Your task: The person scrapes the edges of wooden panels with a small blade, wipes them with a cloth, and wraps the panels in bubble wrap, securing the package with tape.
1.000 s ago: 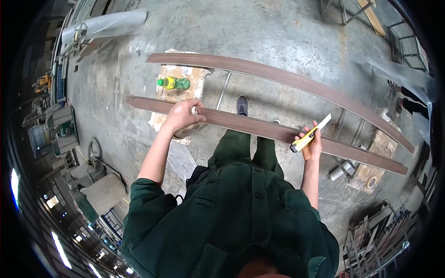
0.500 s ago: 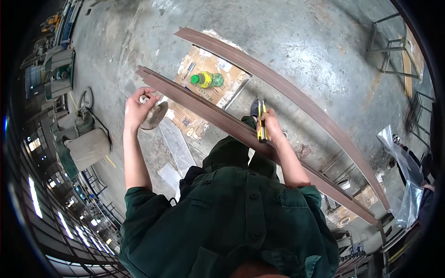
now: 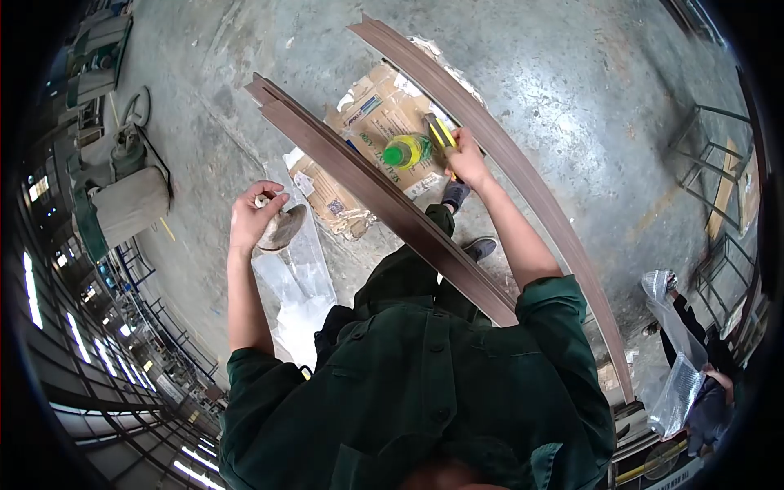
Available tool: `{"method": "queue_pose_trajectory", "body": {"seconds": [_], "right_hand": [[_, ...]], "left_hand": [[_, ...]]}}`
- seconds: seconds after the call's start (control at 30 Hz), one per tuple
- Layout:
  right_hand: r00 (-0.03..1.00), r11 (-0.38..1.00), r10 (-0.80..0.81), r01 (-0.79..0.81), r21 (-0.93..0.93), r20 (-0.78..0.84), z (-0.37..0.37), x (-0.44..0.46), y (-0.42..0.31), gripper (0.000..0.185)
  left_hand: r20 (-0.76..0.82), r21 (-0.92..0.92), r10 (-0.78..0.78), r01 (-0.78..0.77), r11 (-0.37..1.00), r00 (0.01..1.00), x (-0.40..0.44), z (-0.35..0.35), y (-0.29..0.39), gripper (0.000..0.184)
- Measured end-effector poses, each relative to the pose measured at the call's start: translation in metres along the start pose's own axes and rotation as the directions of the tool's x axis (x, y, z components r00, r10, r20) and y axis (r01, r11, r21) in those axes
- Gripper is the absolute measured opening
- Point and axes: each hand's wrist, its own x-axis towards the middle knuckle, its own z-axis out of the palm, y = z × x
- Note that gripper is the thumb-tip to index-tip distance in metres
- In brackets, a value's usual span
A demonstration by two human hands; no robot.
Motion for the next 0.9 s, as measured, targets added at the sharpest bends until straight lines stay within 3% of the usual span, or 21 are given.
{"method": "queue_pose_trajectory", "body": {"seconds": [0.07,0.1,0.2,0.23,0.4,0.53,0.57,0.6,0.63,0.67,0.7,0.73,0.8,0.83,0.87,0.9], "right_hand": [[0.975,0.892,-0.208,0.159,-0.423,-0.074,0.007,0.011,-0.013,0.028],[0.988,0.895,-0.146,0.114,-0.431,-0.041,0.008,0.016,-0.025,0.032],[0.988,0.847,-0.152,0.148,-0.511,0.035,0.012,0.035,-0.035,0.033],[0.996,0.857,-0.077,0.090,-0.507,0.047,0.011,0.035,-0.046,0.035],[0.982,0.816,-0.187,0.173,-0.552,0.031,0.014,0.035,-0.055,0.037],[0.942,0.729,-0.336,0.256,-0.635,-0.006,0.017,0.034,-0.037,0.042],[0.926,0.776,-0.370,0.266,-0.572,-0.071,0.011,0.017,-0.039,0.049],[0.858,0.767,-0.474,0.293,-0.571,-0.197,0.010,0.007,-0.030,0.043],[0.903,0.846,-0.388,0.269,-0.460,-0.185,-0.013,-0.027,-0.046,0.035],[0.826,0.882,-0.413,0.258,-0.394,-0.383,-0.017,-0.048,-0.028,0.030],[0.720,0.893,-0.450,0.357,-0.275,-0.529,-0.022,-0.063,0.001,0.028],[0.764,0.941,-0.230,0.332,0.061,-0.603,-0.035,-0.097,0.016,0.022],[0.772,0.953,-0.015,0.204,0.225,-0.636,-0.058,-0.155,0.071,0.026],[0.789,0.846,0.230,0.128,0.518,-0.570,-0.070,-0.185,0.096,0.029],[0.812,0.642,0.411,0.063,0.764,-0.413,-0.086,-0.222,0.127,0.033],[0.731,0.657,0.503,0.023,0.754,-0.461,-0.099,-0.257,0.155,0.038]], "left_hand": [[0.000,0.006,0.011,-0.011,1.000,1.000,0.004,-0.001,0.000,0.023],[-0.004,0.015,0.022,-0.022,1.000,1.000,0.007,-0.002,0.001,0.024],[0.012,0.057,0.044,-0.045,0.997,0.999,0.018,-0.006,0.009,0.025],[0.023,0.072,0.053,-0.055,0.996,0.998,0.022,-0.007,0.014,0.026],[0.013,0.144,0.110,-0.110,0.983,0.994,0.045,-0.008,0.043,0.025],[0.053,0.293,0.334,-0.335,0.896,0.941,0.080,0.001,0.082,0.027],[0.129,0.287,0.400,-0.420,0.861,0.907,0.097,0.005,0.088,0.028],[0.144,0.318,0.497,-0.516,0.796,0.856,0.102,0.011,0.111,0.028],[0.193,0.355,0.526,-0.559,0.749,0.828,0.110,0.019,0.132,0.030],[0.242,0.441,0.553,-0.598,0.669,0.797,0.116,0.030,0.156,0.034],[0.301,0.495,0.556,-0.626,0.603,0.775,0.120,0.045,0.180,0.038],[0.345,0.576,0.534,-0.624,0.529,0.772,0.121,0.064,0.207,0.042],[0.485,0.597,0.585,-0.735,0.321,0.650,0.137,0.111,0.241,0.046],[0.580,0.548,0.622,-0.817,0.180,0.526,0.139,0.140,0.259,0.049],[0.653,0.512,0.630,-0.858,0.043,0.421,0.129,0.175,0.274,0.052],[0.751,0.447,0.576,-0.891,-0.082,0.323,0.121,0.209,0.288,0.057]]}}
